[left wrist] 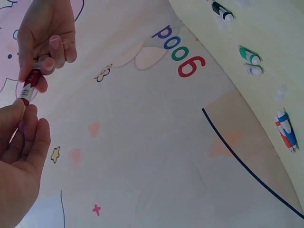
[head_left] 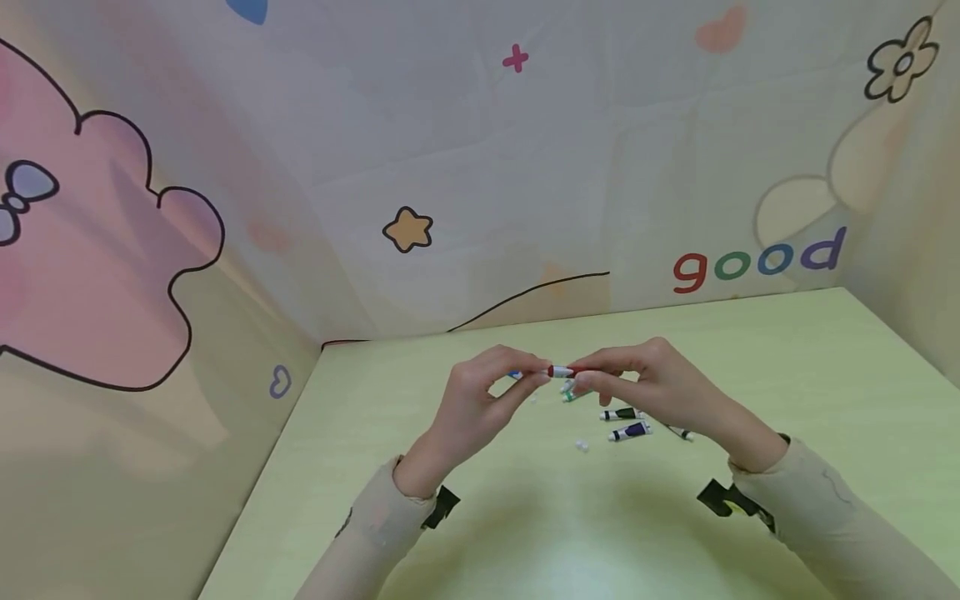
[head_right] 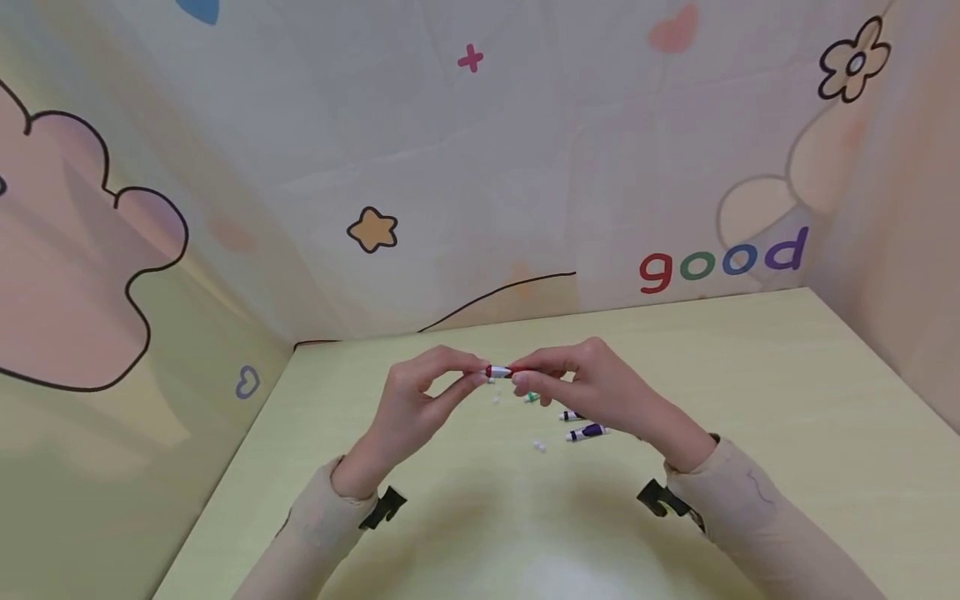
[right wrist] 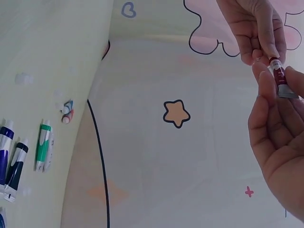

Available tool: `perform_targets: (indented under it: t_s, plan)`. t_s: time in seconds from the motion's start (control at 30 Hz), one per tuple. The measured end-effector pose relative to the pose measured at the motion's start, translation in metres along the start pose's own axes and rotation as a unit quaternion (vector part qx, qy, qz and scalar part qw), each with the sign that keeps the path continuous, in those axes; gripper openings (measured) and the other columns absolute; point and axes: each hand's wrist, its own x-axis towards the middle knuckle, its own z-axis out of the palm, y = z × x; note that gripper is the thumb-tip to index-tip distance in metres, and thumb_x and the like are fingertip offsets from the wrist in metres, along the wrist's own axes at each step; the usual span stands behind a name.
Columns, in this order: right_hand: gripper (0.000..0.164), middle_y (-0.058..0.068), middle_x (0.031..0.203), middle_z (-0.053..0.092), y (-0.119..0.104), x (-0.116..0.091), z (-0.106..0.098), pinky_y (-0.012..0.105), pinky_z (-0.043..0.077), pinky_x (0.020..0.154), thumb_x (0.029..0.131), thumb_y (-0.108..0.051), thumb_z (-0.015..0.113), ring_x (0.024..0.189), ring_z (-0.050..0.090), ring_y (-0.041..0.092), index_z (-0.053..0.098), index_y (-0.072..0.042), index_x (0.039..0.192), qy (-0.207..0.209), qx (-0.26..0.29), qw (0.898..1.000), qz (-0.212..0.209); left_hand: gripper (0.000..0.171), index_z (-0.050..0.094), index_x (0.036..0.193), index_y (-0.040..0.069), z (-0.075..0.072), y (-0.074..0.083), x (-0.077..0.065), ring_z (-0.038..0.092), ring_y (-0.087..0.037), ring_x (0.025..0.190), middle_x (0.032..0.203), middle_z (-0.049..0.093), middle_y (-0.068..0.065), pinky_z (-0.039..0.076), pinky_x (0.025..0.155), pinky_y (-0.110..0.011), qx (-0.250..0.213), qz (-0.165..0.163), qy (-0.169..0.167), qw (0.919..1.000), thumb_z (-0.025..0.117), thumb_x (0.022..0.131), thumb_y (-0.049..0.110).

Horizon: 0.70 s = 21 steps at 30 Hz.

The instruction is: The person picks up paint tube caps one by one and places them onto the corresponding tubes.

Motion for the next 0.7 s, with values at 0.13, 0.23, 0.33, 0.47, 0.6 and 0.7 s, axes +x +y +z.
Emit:
perform_targets:
  t_s: [0.13,0.23,0.33,0.47,0.6,0.7]
  plan:
    - [0.019,-0.009,0.088,0.074,0.0014,0.0001,0.0006,0.027,0.038,0.050,0.099,-0.009,0.064,0.068,0.064,0.015,0.075,-0.011,0.114,-0.014,0.027,0.999,0.026,0.017,0.075,0.104,0.002,0.0004,-0.0004,0.0003,0.069,-0.013,0.086,0.098,0.074,-0.006,0.056,0.076,-0.024,-0.002,-0.002,-0.001,1.0000,0.076,0.087,-0.001]
    - [0.018,-0.005,0.091,0.075,0.0020,0.0012,0.0017,0.029,0.049,0.063,0.101,-0.011,0.062,0.067,0.065,0.018,0.075,-0.011,0.114,-0.030,0.060,0.996,0.051,0.017,0.075,0.105,0.002,-0.0006,-0.0006,0.0006,0.069,-0.013,0.087,0.098,0.074,-0.006,0.056,0.077,-0.024,-0.001,-0.004,-0.002,1.0000,0.076,0.088,-0.001]
    - [0.017,-0.002,0.091,0.075,0.0023,0.0023,0.0028,0.032,0.054,0.074,0.102,-0.011,0.059,0.067,0.065,0.020,0.074,-0.009,0.112,-0.044,0.086,0.993,0.069,0.019,0.075,0.104,0.002,-0.0019,-0.0018,0.0004,0.070,-0.014,0.088,0.098,0.074,-0.007,0.057,0.078,-0.024,-0.003,-0.003,-0.001,1.0000,0.076,0.086,-0.004]
    - [0.018,-0.002,0.091,0.075,0.0013,0.0027,0.0044,0.032,0.055,0.074,0.103,-0.013,0.059,0.070,0.066,0.021,0.073,-0.009,0.112,-0.043,0.080,0.993,0.078,0.019,0.075,0.103,0.003,-0.0032,-0.0035,-0.0004,0.069,-0.013,0.086,0.097,0.074,-0.006,0.057,0.077,-0.025,-0.011,-0.008,0.004,0.9999,0.076,0.086,-0.004]
    - [0.022,-0.009,0.094,0.073,0.0000,0.0009,0.0064,0.029,0.052,0.067,0.098,-0.016,0.068,0.077,0.067,0.013,0.072,-0.016,0.120,0.004,0.003,0.999,0.048,0.014,0.075,0.103,0.004,-0.0043,-0.0035,-0.0021,0.068,-0.012,0.084,0.095,0.074,-0.004,0.056,0.078,-0.028,-0.026,-0.045,0.009,0.9986,0.075,0.089,0.001]
    - [0.031,-0.012,0.098,0.071,0.0012,-0.0007,0.0075,0.026,0.051,0.067,0.092,-0.018,0.076,0.081,0.064,0.007,0.070,-0.018,0.123,0.052,-0.065,0.996,-0.018,0.013,0.075,0.104,0.005,-0.0056,-0.0029,-0.0036,0.068,-0.012,0.085,0.095,0.074,-0.003,0.057,0.080,-0.030,-0.041,-0.089,0.016,0.9951,0.074,0.091,0.004]
